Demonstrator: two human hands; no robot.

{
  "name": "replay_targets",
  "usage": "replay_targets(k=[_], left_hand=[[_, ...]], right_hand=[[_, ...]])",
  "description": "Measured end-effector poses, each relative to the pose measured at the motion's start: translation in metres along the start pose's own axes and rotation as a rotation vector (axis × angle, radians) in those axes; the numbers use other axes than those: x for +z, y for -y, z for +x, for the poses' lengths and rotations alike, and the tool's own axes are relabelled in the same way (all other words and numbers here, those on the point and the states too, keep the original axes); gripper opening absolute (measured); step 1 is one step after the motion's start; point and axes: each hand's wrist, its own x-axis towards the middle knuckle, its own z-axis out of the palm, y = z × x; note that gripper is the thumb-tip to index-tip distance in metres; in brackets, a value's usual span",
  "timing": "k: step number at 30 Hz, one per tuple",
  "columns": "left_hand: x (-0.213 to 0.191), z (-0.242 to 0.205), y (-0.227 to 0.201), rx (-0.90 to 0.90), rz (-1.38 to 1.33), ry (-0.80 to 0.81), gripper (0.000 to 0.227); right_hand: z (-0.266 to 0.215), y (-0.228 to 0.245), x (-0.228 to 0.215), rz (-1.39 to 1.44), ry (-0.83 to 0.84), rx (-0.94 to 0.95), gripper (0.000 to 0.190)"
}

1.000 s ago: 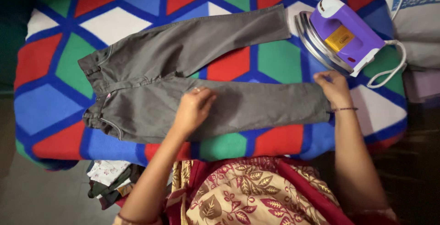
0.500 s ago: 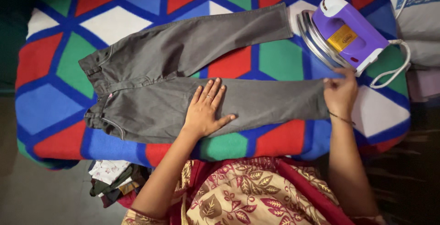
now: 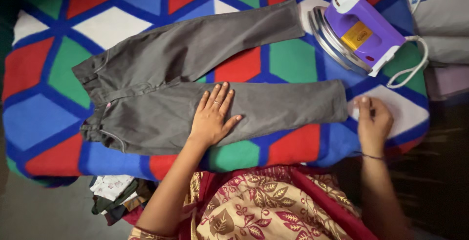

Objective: The person irons a pair of gray pants by moving an iron across the fabric and then folding the legs together to iron the other side.

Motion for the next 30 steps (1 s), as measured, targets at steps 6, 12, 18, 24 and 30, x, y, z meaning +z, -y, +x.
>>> replay_targets(k=[6, 12, 18, 24, 30], left_hand=[[0.001, -0.002, 0.0, 0.011, 0.007, -0.023, 0.081], [-0.001, 0.0, 0.002, 0.021, 0.003, -0.02, 0.087], [-0.006, 0.0, -0.002, 0.007, 0.003, -0.019, 0.089], [-0.018, 0.002, -0.009, -0.042, -0.034, 0.104, 0.114], [0.009, -0.003, 0.005, 0.097, 0.47, -0.085, 0.106]], right_hand=[[-0.014, -0.037, -0.029, 0.196, 0.406, 0.486, 0.03], [-0.01, -0.072, -0.027, -0.046, 0.525, 0.485, 0.04], [-0.015, 0.016, -0.021, -0.609, 0.319, 0.159, 0.036], [-0.048, 0.138, 0.075, -0.168, 0.217, -0.494, 0.041], [-0.096, 0.163, 0.212, -0.043, 0.644, -0.739, 0.073]])
